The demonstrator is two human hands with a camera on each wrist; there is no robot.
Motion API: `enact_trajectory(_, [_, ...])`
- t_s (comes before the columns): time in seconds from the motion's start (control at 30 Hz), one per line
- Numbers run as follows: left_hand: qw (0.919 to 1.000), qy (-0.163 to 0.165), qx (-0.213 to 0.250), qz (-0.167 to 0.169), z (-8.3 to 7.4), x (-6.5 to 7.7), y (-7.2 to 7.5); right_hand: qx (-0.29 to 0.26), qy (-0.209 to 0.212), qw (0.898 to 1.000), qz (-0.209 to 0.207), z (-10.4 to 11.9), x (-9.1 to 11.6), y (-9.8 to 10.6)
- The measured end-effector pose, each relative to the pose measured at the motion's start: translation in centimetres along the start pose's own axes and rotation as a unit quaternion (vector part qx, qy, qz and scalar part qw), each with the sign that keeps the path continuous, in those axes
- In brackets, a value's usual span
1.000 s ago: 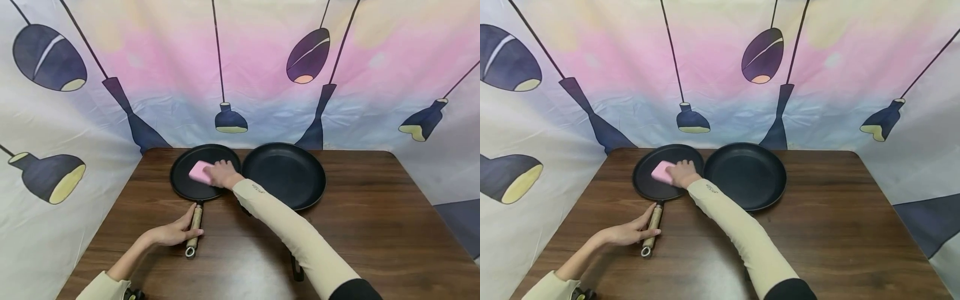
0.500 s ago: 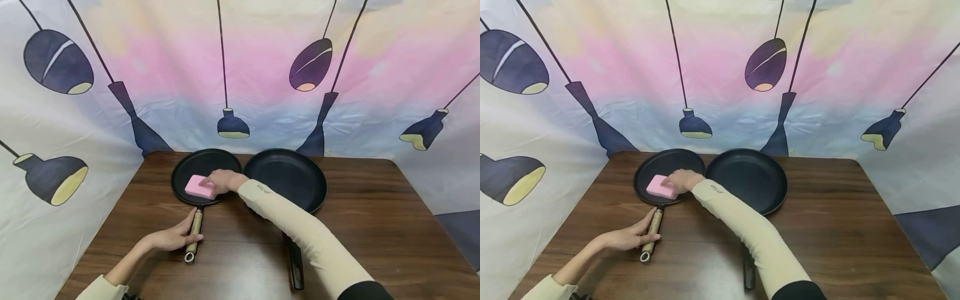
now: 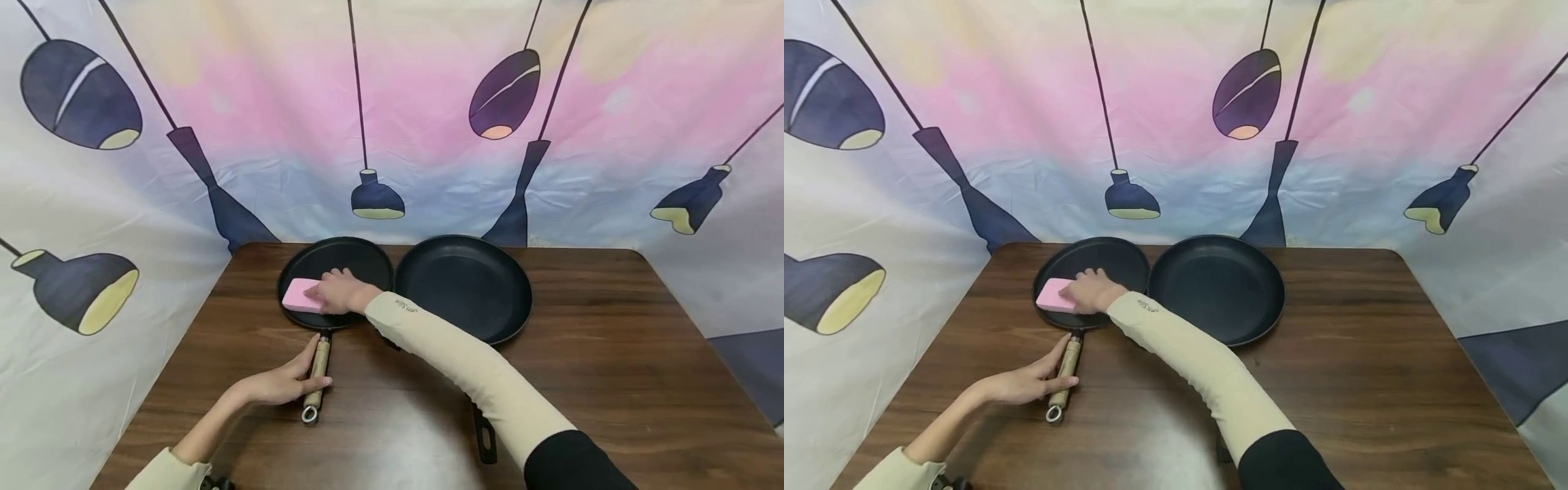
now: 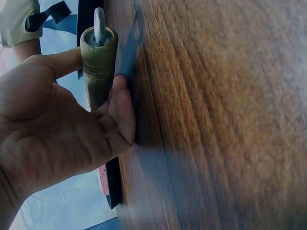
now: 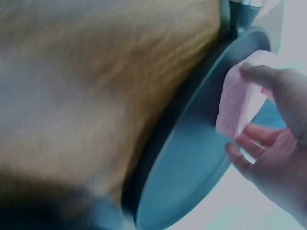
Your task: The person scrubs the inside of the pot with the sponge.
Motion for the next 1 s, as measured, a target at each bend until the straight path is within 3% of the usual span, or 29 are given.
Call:
enact_trajectory(0.07, [1.0,0.002,-0.002,-0.003,-0.2,0.0,0.2,0.008,-0.029,1.0,-0.008,-0.5,-0.2,0.4])
enact_trajectory(0.2, [0.9999,0.004,-0.006,-0.009,-0.5,0.0,0.4,0.034,-0.129,0.99,-0.044,-2.4,-0.7,0.7])
enact_trajectory(0.3, [0.9999,-0.01,-0.006,-0.008,-0.9,0.1,0.2,0.047,-0.15,0.986,-0.058,-2.7,-1.3,0.4])
enact_trajectory(0.5, [1.0,-0.008,-0.004,-0.004,-0.5,0.1,0.0,0.067,-0.109,0.99,-0.051,-1.8,-1.9,-0.2])
enact_trajectory(0.63, [1.0,0.001,0.001,-0.005,0.0,0.3,0.1,0.05,-0.052,0.996,-0.042,-0.8,-1.2,-0.4])
enact_trajectory(0.83, [0.9999,-0.007,-0.008,-0.01,0.1,0.1,0.3,0.039,0.033,0.998,-0.019,0.2,0.8,-0.9])
enact_trajectory(1.0, [0.9998,-0.014,-0.007,-0.014,-0.4,0.1,0.2,0.017,0.059,0.998,0.012,-0.6,3.4,-0.9])
Point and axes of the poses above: each hand's wrist, its own x-axis away from the middle knuckle, its own y-axis out of the back of the hand, z = x × y, the point moved 7 cm from there along -x, towards the middle knuckle, and after that the axes turned 1 degree about y, right-handed, at the moved point
